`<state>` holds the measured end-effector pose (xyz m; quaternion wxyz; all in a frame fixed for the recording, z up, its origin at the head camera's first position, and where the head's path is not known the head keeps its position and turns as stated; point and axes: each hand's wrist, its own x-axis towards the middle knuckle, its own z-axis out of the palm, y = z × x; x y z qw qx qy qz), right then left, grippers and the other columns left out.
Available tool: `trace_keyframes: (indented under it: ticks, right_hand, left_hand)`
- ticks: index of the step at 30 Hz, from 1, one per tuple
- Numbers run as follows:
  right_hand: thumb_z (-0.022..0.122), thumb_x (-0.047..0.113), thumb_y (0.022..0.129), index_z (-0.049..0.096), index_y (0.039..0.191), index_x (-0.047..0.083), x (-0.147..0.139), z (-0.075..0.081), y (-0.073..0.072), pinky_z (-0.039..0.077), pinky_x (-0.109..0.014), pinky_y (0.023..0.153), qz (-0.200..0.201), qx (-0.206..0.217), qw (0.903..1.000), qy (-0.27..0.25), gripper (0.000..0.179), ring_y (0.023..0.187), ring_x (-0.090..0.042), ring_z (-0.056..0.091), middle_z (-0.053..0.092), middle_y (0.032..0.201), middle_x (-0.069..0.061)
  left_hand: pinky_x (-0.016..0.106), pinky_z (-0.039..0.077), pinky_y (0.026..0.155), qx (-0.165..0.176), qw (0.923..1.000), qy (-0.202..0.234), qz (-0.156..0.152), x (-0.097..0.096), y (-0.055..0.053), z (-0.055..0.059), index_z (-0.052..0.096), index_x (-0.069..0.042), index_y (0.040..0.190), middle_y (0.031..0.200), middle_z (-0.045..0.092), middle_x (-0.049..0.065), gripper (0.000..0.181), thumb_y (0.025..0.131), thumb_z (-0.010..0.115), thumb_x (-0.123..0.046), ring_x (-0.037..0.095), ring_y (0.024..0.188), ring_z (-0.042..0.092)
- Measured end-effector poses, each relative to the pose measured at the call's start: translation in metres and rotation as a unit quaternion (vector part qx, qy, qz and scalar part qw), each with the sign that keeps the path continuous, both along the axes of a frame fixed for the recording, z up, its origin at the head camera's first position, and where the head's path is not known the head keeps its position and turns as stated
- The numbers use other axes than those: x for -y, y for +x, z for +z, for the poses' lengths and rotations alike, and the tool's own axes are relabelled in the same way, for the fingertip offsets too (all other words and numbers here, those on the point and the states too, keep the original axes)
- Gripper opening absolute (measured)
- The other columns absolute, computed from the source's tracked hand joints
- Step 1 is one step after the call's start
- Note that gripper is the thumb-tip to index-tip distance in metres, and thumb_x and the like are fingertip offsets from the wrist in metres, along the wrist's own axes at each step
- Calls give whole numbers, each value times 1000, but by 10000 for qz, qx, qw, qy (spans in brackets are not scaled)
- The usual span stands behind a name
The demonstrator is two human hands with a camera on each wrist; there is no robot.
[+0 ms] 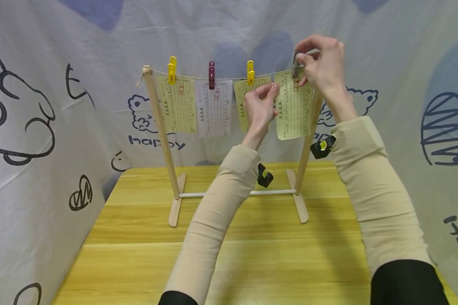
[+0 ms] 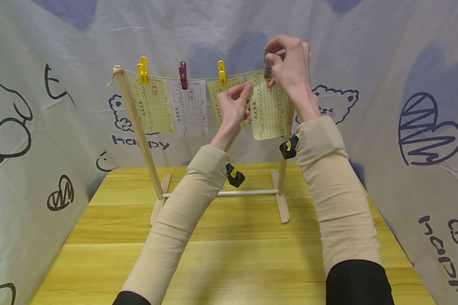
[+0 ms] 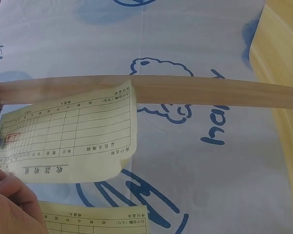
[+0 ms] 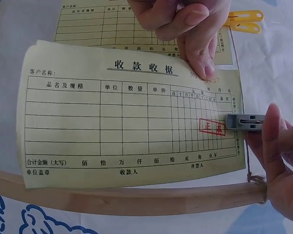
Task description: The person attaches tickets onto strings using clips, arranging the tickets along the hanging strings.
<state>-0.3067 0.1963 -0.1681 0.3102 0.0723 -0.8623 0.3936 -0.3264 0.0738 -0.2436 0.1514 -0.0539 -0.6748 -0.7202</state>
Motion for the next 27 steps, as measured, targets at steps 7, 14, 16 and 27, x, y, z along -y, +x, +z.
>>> trace_keyframes:
  ticks: [7,14,16,27]
  right_hand:
    - [53,9,104,62,135,7,-1,2,4,56,-21,54,-23,336,9990,282,33,75,0,57,65,132,-14]
    - [49,7,105,54,143,9,-1,3,6,58,-22,57,87,635,9966,515,39,110,-23,65,61,139,-14]
    - [49,8,105,53,144,9,-1,3,6,56,-20,55,122,643,9963,564,39,112,-26,65,61,139,-14]
    - [46,14,107,46,150,11,-3,4,7,58,-21,57,224,817,9934,777,43,104,-24,63,57,144,-17]
  left_hand:
    - [16,40,36,86,10000,6,12,-1,1,1,76,-8,113,107,78,8,25,97,68,-24,2,35,45]
    - [16,39,36,5,9999,98,-18,-1,1,-1,76,-5,113,106,78,10,25,97,68,-23,1,34,44]
    - [16,39,36,4,9999,102,-30,-1,1,-1,76,-6,113,105,78,10,25,97,67,-23,1,34,44]
    - [17,41,37,-7,10000,-27,-49,-1,1,-2,76,-7,112,104,78,10,25,97,68,-25,1,34,45]
